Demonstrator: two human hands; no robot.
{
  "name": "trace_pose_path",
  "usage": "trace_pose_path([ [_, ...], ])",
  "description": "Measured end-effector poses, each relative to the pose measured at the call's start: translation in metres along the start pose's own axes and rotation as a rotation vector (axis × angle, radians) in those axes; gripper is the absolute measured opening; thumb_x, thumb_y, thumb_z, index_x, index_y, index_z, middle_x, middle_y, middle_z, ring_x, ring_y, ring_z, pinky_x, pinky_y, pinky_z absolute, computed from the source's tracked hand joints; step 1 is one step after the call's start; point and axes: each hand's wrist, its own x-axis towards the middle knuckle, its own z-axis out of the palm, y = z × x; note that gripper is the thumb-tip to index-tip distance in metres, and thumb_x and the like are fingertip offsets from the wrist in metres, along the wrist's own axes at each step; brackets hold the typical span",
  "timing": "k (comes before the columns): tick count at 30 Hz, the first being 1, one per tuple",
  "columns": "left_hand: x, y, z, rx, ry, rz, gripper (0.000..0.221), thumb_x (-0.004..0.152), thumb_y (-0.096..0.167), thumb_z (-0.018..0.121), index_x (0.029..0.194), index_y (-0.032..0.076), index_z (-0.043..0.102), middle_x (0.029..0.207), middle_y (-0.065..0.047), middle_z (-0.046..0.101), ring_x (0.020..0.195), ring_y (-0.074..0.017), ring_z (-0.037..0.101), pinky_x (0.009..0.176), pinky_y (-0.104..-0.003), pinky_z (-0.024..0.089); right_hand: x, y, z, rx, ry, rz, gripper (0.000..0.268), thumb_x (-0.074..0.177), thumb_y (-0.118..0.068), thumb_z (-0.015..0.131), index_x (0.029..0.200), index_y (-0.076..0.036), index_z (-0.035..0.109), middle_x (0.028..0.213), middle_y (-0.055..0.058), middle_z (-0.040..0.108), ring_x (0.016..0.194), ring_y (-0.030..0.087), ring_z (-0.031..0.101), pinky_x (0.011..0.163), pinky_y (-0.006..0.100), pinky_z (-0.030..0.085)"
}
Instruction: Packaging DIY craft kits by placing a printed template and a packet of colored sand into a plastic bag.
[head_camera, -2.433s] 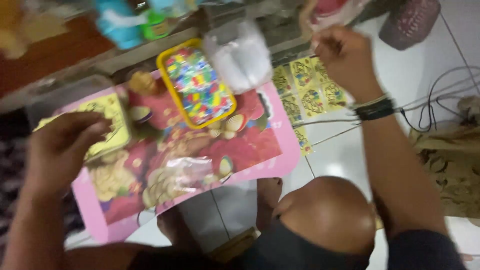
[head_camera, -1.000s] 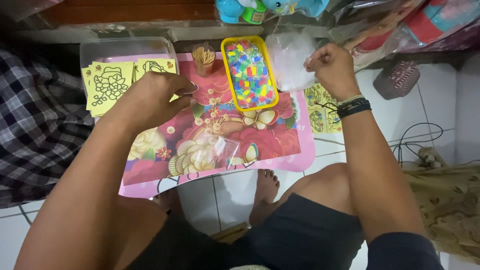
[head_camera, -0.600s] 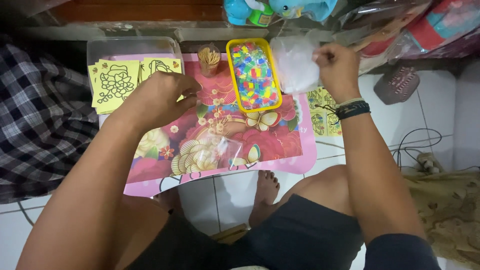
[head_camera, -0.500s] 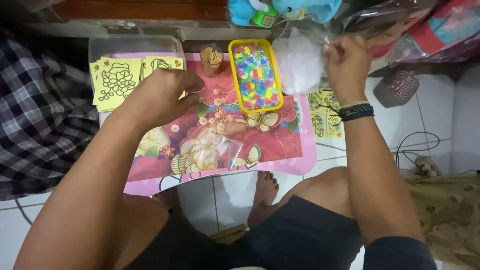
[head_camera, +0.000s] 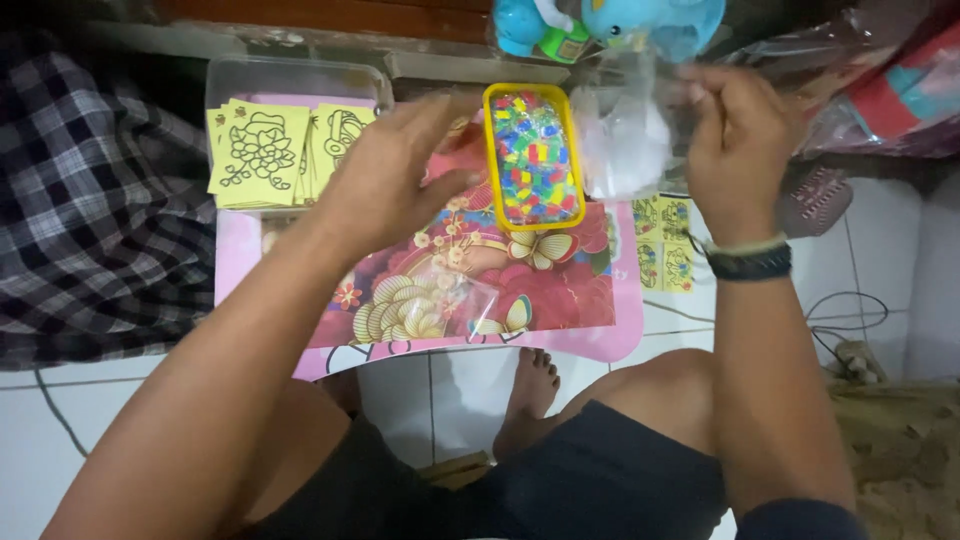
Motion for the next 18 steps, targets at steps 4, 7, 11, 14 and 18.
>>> trace_pose_path([
  [4, 0.013, 0.022, 0.001, -0.146, 0.104, 0.046, 0.121, 0.066, 0.029, 0.113, 0.157, 0.013, 0.034, 0.163, -0.006, 0.046, 0.159, -0.0360, 0.035, 0.138, -0.054, 0.033, 0.018, -0.075, -0.018, 0.469, -0.364, 0.152, 0.014, 0.100, 0.017, 0.061, 0.108, 0.012, 0.072, 0.092, 0.013, 0.074, 0.067, 0.014, 0.057, 0.062, 0.024, 0.043],
  [7, 0.005, 0.029, 0.005, -0.303, -0.070, -0.002, 0.135, 0.059, 0.029, 0.109, 0.163, 0.026, 0.022, 0.159, -0.011, 0.059, 0.141, -0.0281, 0.065, 0.122, -0.045, 0.042, 0.015, -0.100, -0.005, 0.794, -0.484, 0.249, 0.016, 0.095, 0.016, 0.060, 0.107, 0.010, 0.069, 0.101, 0.015, 0.074, 0.078, 0.018, 0.070, 0.074, 0.025, 0.059],
  [11, 0.003, 0.036, -0.003, -0.453, -0.261, -0.231, 0.028, 0.078, 0.012, 0.085, 0.099, 0.004, 0.068, 0.090, -0.001, 0.082, 0.077, -0.0096, 0.077, 0.066, -0.027, 0.057, 0.013, -0.105, 0.010, 0.758, -0.397, 0.334, 0.015, 0.102, 0.008, 0.058, 0.113, 0.009, 0.068, 0.089, 0.010, 0.070, 0.075, 0.013, 0.061, 0.072, 0.023, 0.052],
  [14, -0.001, 0.032, -0.003, -0.643, -0.387, -0.439, 0.030, 0.083, 0.001, 0.075, 0.113, 0.004, 0.074, 0.087, -0.005, 0.082, 0.068, -0.0076, 0.072, 0.058, -0.021, 0.053, 0.008, -0.100, 0.021, 0.790, -0.312, 0.453, 0.017, 0.104, 0.006, 0.057, 0.115, 0.004, 0.069, 0.088, 0.005, 0.065, 0.076, 0.009, 0.055, 0.073, 0.020, 0.050],
  [18, -0.001, 0.028, -0.002, -0.690, -0.460, -0.653, 0.024, 0.091, 0.002, 0.064, 0.111, 0.004, 0.076, 0.092, -0.007, 0.083, 0.083, -0.0130, 0.082, 0.062, -0.023, 0.063, 0.004, -0.103, 0.025, 0.836, -0.363, 0.453, 0.015, 0.100, 0.006, 0.060, 0.112, 0.005, 0.070, 0.101, 0.008, 0.072, 0.084, 0.011, 0.064, 0.078, 0.022, 0.057],
])
